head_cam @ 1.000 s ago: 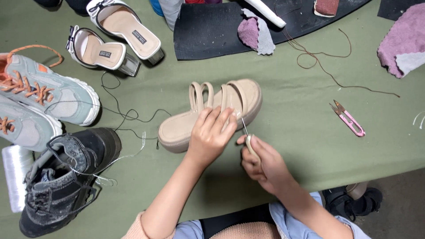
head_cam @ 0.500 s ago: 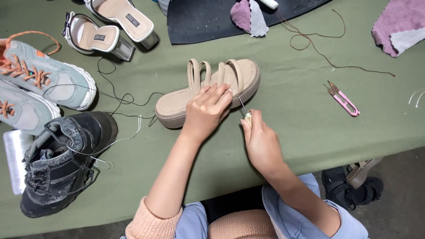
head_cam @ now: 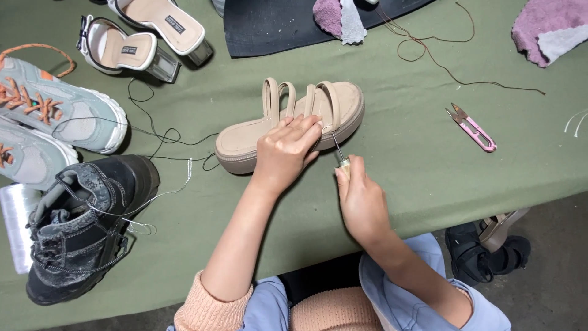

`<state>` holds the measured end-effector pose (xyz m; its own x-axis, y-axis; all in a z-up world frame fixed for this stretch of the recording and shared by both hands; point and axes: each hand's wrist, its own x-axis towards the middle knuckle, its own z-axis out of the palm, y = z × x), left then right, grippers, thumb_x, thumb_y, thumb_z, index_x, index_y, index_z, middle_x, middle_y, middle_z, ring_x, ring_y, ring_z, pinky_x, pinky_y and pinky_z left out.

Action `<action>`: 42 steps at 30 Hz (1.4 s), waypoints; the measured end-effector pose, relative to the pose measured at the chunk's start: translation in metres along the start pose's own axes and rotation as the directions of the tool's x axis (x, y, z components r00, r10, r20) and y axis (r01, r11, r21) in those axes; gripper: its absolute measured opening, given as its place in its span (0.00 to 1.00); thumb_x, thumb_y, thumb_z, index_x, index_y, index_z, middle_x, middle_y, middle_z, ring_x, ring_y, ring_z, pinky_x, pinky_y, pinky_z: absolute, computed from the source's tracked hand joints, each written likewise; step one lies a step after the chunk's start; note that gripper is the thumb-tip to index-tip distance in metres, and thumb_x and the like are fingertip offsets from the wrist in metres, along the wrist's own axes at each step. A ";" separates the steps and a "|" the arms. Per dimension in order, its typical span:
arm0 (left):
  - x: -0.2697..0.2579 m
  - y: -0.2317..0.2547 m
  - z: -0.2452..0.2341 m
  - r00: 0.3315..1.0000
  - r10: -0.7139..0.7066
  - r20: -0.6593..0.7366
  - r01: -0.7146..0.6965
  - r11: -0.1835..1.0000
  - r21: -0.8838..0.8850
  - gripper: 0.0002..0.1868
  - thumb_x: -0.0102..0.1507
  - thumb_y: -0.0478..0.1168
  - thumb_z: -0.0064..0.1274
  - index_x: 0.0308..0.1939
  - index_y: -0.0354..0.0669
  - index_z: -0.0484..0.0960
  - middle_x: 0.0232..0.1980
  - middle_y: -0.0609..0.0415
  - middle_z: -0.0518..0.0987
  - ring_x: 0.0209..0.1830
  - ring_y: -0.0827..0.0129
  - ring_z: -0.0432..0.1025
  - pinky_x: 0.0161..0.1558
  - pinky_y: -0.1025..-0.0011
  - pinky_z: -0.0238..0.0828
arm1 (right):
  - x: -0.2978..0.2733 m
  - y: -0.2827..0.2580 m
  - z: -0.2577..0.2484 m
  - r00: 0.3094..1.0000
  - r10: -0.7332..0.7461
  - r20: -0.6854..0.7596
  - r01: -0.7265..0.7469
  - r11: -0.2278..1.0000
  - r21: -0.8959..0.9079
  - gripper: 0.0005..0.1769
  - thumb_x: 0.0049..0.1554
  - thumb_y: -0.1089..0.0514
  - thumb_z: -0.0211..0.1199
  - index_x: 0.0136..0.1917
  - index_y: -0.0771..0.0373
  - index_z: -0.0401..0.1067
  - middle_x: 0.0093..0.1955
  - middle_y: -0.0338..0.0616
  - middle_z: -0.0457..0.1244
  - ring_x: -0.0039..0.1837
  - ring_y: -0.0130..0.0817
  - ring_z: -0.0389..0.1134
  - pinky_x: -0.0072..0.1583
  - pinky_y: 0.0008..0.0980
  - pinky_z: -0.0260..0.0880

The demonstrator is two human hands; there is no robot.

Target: The person uses a stitching awl to pierce holes along the edge of a beige platform sandal and pulls a white thread through to secure the sole. They repeatedly push the tool into the material and pull the thread tight to complete the stitching.

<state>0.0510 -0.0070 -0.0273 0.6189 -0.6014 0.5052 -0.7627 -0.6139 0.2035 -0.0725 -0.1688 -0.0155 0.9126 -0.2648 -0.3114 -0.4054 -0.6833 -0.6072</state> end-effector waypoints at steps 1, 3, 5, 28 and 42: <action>0.001 0.001 0.000 1.000 0.000 0.000 0.000 1.000 -0.002 0.34 0.43 0.42 0.76 0.52 0.50 0.81 0.55 0.58 0.84 0.55 0.57 0.80 0.63 0.57 0.74 | 0.000 -0.001 -0.003 1.000 0.002 -0.001 -0.002 1.000 -0.002 0.18 0.71 0.42 0.43 0.66 0.52 0.57 0.46 0.62 0.67 0.49 0.60 0.73 0.50 0.57 0.74; 0.001 0.002 0.000 1.000 -0.010 -0.009 0.010 1.000 -0.003 0.35 0.42 0.41 0.77 0.53 0.51 0.81 0.55 0.59 0.84 0.54 0.58 0.80 0.63 0.57 0.74 | 0.001 -0.004 -0.007 0.997 0.048 0.055 -0.057 0.981 0.185 0.17 0.69 0.40 0.46 0.64 0.49 0.60 0.49 0.62 0.68 0.54 0.63 0.72 0.53 0.58 0.71; 0.000 0.001 0.000 1.000 -0.012 -0.018 0.012 1.000 -0.001 0.33 0.44 0.42 0.76 0.52 0.51 0.81 0.55 0.59 0.85 0.54 0.58 0.81 0.62 0.58 0.75 | 0.000 -0.004 -0.002 0.976 0.016 0.216 -0.150 0.771 0.619 0.14 0.71 0.44 0.41 0.60 0.52 0.59 0.40 0.45 0.54 0.39 0.40 0.57 0.37 0.36 0.56; 0.020 0.012 0.006 0.984 -0.153 0.088 0.136 0.975 0.177 0.39 0.35 0.50 0.80 0.45 0.54 0.75 0.48 0.61 0.86 0.50 0.62 0.82 0.55 0.59 0.78 | 0.000 -0.005 -0.025 0.983 -0.018 0.181 -0.112 0.724 0.681 0.12 0.71 0.53 0.43 0.51 0.60 0.63 0.28 0.34 0.49 0.22 0.25 0.54 0.20 0.24 0.54; 0.012 0.018 0.023 0.984 -0.165 0.067 0.143 0.957 0.252 0.40 0.34 0.49 0.81 0.45 0.53 0.74 0.46 0.57 0.85 0.50 0.54 0.81 0.49 0.55 0.80 | -0.007 0.013 -0.025 0.996 -0.091 -0.012 0.090 0.994 -0.070 0.19 0.71 0.42 0.45 0.62 0.59 0.56 0.46 0.67 0.67 0.50 0.67 0.72 0.51 0.61 0.72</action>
<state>0.0495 -0.0372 -0.0368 0.7474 -0.5246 0.4077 -0.5939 -0.8026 0.0560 -0.0829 -0.1930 -0.0034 0.9463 -0.2099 -0.2460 -0.3173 -0.7500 -0.5804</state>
